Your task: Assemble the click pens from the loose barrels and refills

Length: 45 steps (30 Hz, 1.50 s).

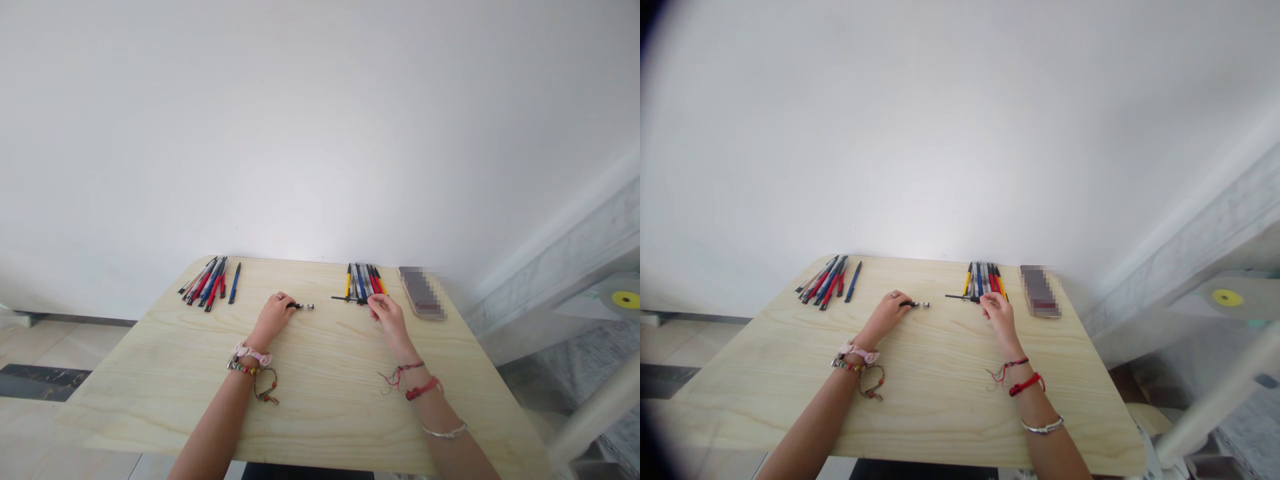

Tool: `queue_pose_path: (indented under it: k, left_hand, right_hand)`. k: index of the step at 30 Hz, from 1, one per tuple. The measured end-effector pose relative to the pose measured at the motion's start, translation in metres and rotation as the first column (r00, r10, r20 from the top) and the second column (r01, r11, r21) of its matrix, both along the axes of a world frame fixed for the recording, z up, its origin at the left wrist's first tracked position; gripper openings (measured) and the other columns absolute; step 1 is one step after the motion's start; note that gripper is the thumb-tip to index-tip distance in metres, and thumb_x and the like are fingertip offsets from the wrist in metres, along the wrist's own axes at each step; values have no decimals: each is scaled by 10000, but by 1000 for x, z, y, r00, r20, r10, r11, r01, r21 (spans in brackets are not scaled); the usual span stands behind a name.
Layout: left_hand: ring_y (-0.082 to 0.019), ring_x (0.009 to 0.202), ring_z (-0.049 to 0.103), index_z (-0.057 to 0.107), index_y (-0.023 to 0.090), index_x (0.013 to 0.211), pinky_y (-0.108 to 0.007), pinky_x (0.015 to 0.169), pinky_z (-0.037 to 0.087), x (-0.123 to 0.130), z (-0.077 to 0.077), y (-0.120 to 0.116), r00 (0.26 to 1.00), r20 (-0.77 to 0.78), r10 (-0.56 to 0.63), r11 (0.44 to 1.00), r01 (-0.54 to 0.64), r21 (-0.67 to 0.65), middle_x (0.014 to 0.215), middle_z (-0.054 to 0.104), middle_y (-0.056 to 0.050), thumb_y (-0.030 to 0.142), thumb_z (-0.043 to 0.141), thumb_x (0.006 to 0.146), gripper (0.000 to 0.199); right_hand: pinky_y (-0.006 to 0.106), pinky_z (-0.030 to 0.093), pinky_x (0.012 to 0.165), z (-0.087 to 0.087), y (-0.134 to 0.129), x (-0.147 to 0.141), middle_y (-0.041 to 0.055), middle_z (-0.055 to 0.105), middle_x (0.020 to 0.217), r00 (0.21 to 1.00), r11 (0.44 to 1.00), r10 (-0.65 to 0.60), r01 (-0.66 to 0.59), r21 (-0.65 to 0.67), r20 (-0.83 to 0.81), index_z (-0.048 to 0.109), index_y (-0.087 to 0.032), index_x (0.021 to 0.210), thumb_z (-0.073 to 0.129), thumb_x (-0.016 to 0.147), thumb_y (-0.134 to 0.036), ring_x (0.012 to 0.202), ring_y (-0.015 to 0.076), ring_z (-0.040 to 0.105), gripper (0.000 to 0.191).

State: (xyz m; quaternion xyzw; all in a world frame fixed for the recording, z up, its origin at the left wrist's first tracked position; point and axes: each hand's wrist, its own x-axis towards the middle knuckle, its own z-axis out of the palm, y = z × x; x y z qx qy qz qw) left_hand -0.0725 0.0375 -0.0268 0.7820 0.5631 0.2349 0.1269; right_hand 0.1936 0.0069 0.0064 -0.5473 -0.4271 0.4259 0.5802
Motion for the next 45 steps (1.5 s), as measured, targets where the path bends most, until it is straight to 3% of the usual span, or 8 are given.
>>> queue_pose_path:
  k: [7, 13, 19, 25, 29, 37, 42, 45]
  left_hand:
    - [-205, 933, 490, 518, 177, 1061, -344, 812, 404, 19, 6, -10, 993, 90, -73, 979, 54, 199, 976, 550, -81, 245, 584, 705, 369]
    - [-166, 796, 518, 612, 198, 843, -308, 732, 401, 36, 15, -18, 979, 64, -195, 965, 180, 193, 801, 600, -45, 224, 452, 801, 168]
    - [-167, 780, 520, 624, 180, 792, -297, 727, 405, 17, 12, -8, 987, 112, -115, 978, 93, 185, 767, 608, -51, 203, 442, 799, 184]
    - [-164, 764, 533, 619, 180, 776, -291, 719, 420, 5, 9, -2, 987, 155, -35, 986, 9, 169, 751, 609, -42, 181, 435, 793, 185]
    - [-166, 764, 538, 613, 171, 784, -291, 721, 424, 6, 8, -1, 988, 151, -16, 988, -7, 155, 762, 612, -48, 179, 438, 790, 176]
    - [-176, 786, 539, 609, 173, 810, -299, 729, 420, 7, 1, 0, 995, 95, 5, 990, -19, 137, 771, 610, -52, 183, 425, 793, 185]
    - [-173, 798, 538, 616, 181, 792, -294, 734, 418, 8, -1, 0, 995, 95, -5, 989, -9, 150, 781, 611, -51, 184, 432, 790, 184]
    - [-169, 794, 536, 618, 180, 790, -291, 739, 418, 8, -1, 0, 995, 101, -7, 990, -7, 143, 782, 612, -49, 183, 435, 789, 184]
  right_hand:
    - [199, 285, 392, -2, -3, -10, -41, 482, 471, 998, 997, 68, -68, -38, -11, 549, -154, 685, 648, 574, -333, 415, 71, 395, 233]
    - [197, 289, 400, -5, -7, -22, -32, 492, 510, 989, 987, 148, -147, -59, 23, 548, -152, 668, 634, 589, -333, 436, 73, 411, 215]
    - [201, 295, 394, -7, -3, -14, -28, 502, 516, 995, 996, 77, -74, -50, 63, 541, -157, 683, 621, 587, -354, 432, 84, 421, 233]
    - [233, 372, 438, -11, 0, -9, 12, 560, 611, 969, 999, 37, -39, 3, 246, 529, -163, 682, 600, 595, -345, 489, 119, 489, 214]
    - [257, 415, 510, -14, -1, -12, 30, 578, 651, 911, 995, 53, -83, 56, 410, 530, -163, 639, 596, 595, -306, 563, 142, 522, 164]
    - [259, 454, 536, -9, -5, -14, 50, 583, 766, 848, 958, 44, -186, 219, 529, 557, -169, 730, 525, 670, -229, 625, 142, 543, 91]
    - [265, 474, 567, -10, -8, -18, 47, 576, 806, 847, 932, 9, -200, 303, 531, 520, -176, 978, 505, 698, -198, 610, 127, 538, 282]
    - [266, 479, 576, -10, -9, -21, 48, 582, 796, 845, 933, 25, -212, 290, 534, 530, -170, 962, 500, 705, -208, 618, 132, 548, 261]
